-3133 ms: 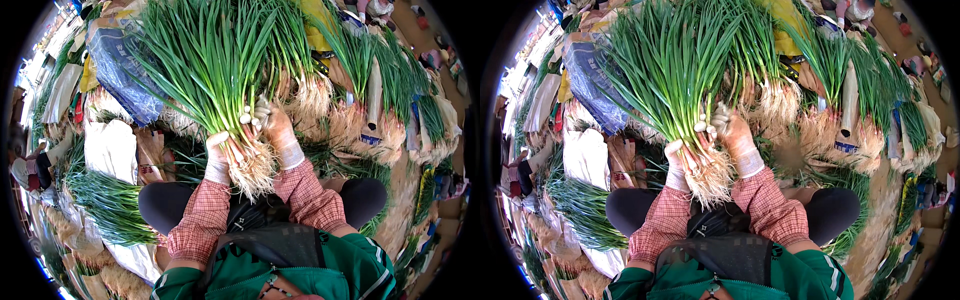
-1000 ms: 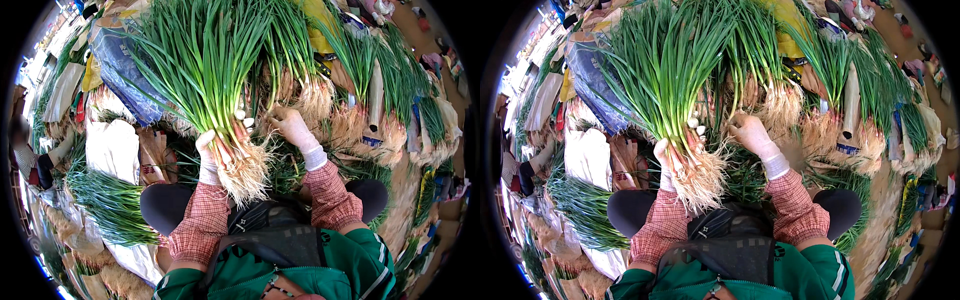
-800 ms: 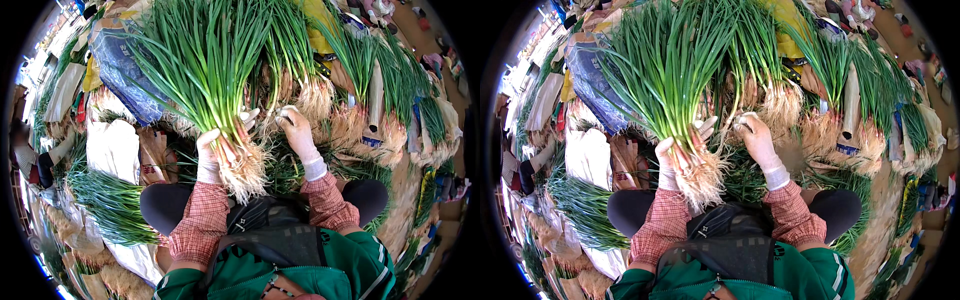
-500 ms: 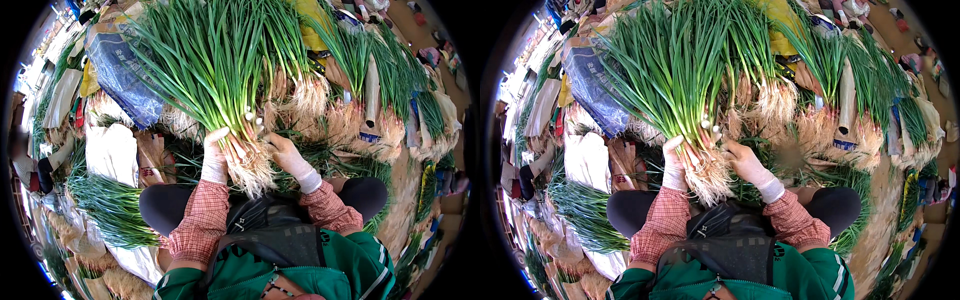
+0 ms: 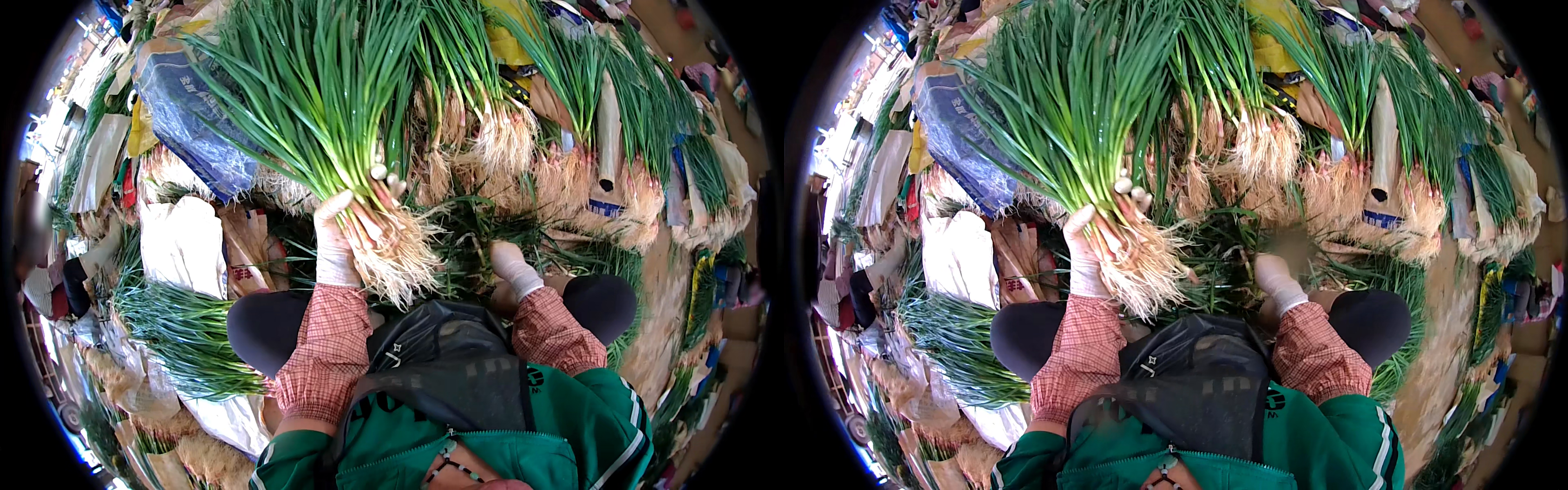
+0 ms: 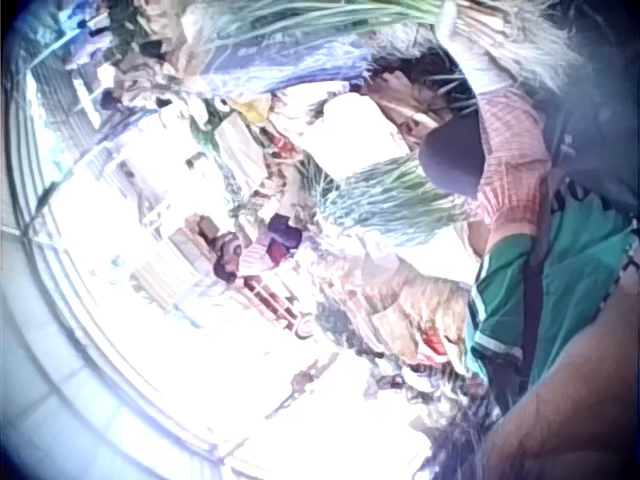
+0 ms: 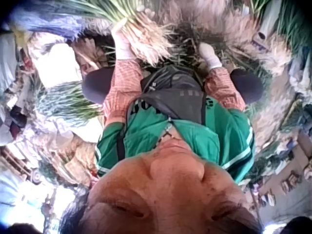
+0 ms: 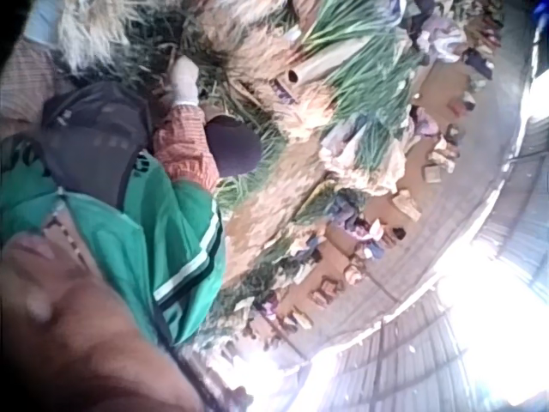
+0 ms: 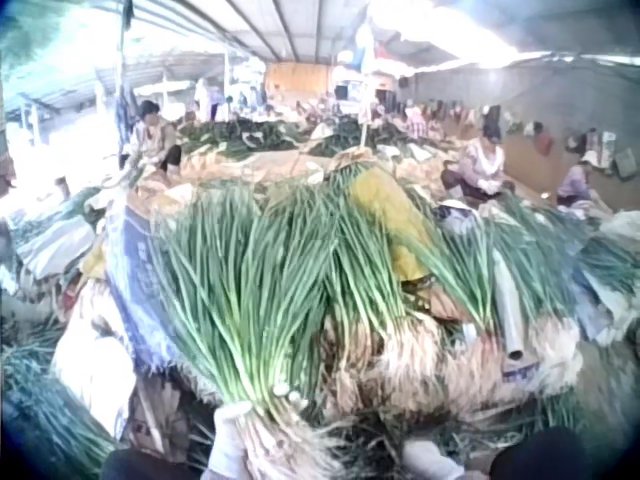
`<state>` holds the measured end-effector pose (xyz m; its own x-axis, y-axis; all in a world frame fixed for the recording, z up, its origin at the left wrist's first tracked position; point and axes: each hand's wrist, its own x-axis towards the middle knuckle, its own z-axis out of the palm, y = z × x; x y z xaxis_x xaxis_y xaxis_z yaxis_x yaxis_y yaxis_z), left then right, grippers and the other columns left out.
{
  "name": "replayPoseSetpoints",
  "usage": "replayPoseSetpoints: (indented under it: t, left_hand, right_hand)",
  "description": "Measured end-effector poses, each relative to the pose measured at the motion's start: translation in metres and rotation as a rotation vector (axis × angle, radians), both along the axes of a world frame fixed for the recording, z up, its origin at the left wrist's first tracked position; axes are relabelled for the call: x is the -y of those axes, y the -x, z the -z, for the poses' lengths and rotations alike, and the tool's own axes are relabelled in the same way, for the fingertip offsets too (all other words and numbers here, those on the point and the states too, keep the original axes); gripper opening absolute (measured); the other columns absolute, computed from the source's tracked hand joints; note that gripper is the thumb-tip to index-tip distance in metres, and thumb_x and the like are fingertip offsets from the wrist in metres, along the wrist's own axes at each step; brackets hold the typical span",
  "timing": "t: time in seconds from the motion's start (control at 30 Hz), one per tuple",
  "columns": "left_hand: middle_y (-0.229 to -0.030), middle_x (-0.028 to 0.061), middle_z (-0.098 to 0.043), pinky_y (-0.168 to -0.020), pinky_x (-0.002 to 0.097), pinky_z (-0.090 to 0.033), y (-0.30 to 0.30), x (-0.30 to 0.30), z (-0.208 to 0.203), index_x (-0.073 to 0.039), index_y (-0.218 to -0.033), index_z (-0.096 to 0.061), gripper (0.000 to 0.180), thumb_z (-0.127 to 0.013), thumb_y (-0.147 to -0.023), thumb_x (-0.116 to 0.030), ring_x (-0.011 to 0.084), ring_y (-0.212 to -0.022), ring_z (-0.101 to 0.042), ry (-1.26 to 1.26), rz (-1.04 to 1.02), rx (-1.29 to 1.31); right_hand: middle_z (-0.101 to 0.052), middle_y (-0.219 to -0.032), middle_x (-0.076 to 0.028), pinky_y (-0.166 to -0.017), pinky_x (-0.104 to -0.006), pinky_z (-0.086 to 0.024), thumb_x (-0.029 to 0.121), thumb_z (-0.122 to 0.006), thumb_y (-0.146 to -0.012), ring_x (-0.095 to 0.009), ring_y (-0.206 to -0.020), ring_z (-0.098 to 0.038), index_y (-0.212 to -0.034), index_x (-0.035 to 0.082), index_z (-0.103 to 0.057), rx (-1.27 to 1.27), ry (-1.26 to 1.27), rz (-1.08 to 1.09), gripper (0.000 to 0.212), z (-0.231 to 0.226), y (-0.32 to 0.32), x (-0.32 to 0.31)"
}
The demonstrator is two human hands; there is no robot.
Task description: The person cleans and sorts scallions by hand, picking through large bunches and removing dried or damaged outer leaves before grouping them into clean bundles on the ground.
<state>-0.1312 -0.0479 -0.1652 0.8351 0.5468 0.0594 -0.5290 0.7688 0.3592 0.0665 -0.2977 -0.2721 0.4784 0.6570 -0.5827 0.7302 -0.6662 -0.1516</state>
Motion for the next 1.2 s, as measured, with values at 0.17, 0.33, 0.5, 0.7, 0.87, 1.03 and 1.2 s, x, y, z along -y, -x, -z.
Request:
replayPoseSetpoints:
  t: [0.17, 0.33, 0.5, 0.7, 0.87, 1.03, 1.2]
  left_hand:
    - [-0.113, 0.0136, -0.06, -0.105, 0.0511, -0.037, -0.014, 0.012, -0.012, 0.002, -0.131, -0.043, 0.071, -0.066, -0.072, -0.03, 0.0332, -0.11, -0.056, -0.001, -0.056, 0.051]
    - [-0.124, 0.0176, -0.051, -0.101, 0.0581, -0.038, -0.016, 0.016, -0.037, -0.005, -0.137, -0.038, 0.077, -0.06, -0.074, -0.042, 0.0477, -0.127, -0.038, -0.093, -0.029, 0.058]
    - [-0.117, 0.0158, -0.055, -0.102, 0.0635, -0.033, -0.012, 0.015, -0.01, 0.0, -0.121, -0.05, 0.068, -0.064, -0.068, -0.041, 0.0493, -0.124, -0.041, -0.099, 0.055, -0.022]
    - [-0.107, 0.0136, -0.056, -0.092, 0.0612, -0.045, 0.002, 0.028, -0.025, 0.001, -0.13, -0.042, 0.074, -0.062, -0.072, -0.04, 0.0398, -0.114, -0.052, -0.104, 0.063, 0.029]
    - [-0.104, 0.0185, -0.052, -0.076, 0.05, -0.057, 0.016, 0.03, -0.025, 0.005, -0.132, -0.035, 0.08, -0.066, -0.07, -0.035, 0.0388, -0.1, -0.057, -0.083, 0.041, 0.072]
    - [-0.11, 0.0146, -0.048, -0.092, 0.0542, -0.05, 0.027, 0.021, -0.028, 0.004, -0.132, -0.035, 0.075, -0.066, -0.076, -0.036, 0.0386, -0.118, -0.044, -0.103, 0.081, 0.256]
    - [-0.133, 0.0202, -0.042, -0.104, 0.0509, -0.04, 0.024, 0.011, -0.015, 0.003, -0.136, -0.033, 0.081, -0.067, -0.074, -0.037, 0.0365, -0.122, -0.045, -0.177, -0.053, 0.134]
  right_hand:
    - [-0.058, -0.122, -0.022, -0.096, -0.0373, -0.043, 0.022, -0.053, -0.092, -0.032, -0.111, -0.057, -0.127, 0.002, -0.054, -0.481, -0.889, 0.181, 0.04, -0.09, 0.044, -0.027]
    - [-0.064, -0.098, -0.012, -0.084, -0.0293, -0.046, 0.017, -0.053, -0.093, -0.018, -0.089, -0.06, -0.118, -0.001, -0.056, -0.721, -0.822, 0.367, 0.031, -0.092, 0.059, -0.046]
    - [-0.062, -0.077, -0.007, -0.061, -0.0255, -0.045, 0.01, -0.053, -0.089, -0.011, -0.066, -0.055, -0.098, 0.001, -0.064, -0.519, -0.989, 0.23, 0.017, -0.099, 0.05, -0.084]
    - [-0.064, -0.082, -0.002, -0.065, -0.0246, -0.046, 0.017, -0.065, -0.086, -0.008, -0.071, -0.057, -0.09, -0.002, -0.065, -1.317, -0.931, 0.601, 0.02, -0.102, 0.083, -0.092]
    - [-0.067, -0.092, -0.004, -0.078, -0.0267, -0.048, 0.017, -0.068, -0.085, -0.01, -0.08, -0.059, -0.106, -0.004, -0.064, -1.315, -0.835, 0.473, 0.029, -0.131, 0.098, -0.101]
    - [-0.067, -0.083, -0.006, -0.074, -0.0264, -0.05, 0.017, -0.064, -0.087, -0.013, -0.077, -0.061, -0.107, 0.002, -0.067, -0.74, -0.94, 0.196, 0.025, -0.115, 0.06, -0.095]
    - [-0.069, -0.083, -0.007, -0.064, -0.0303, -0.05, 0.026, -0.055, -0.092, -0.012, -0.066, -0.059, -0.102, 0.007, -0.069, -0.091, -0.921, 0.539, 0.025, -0.093, -0.016, -0.169]
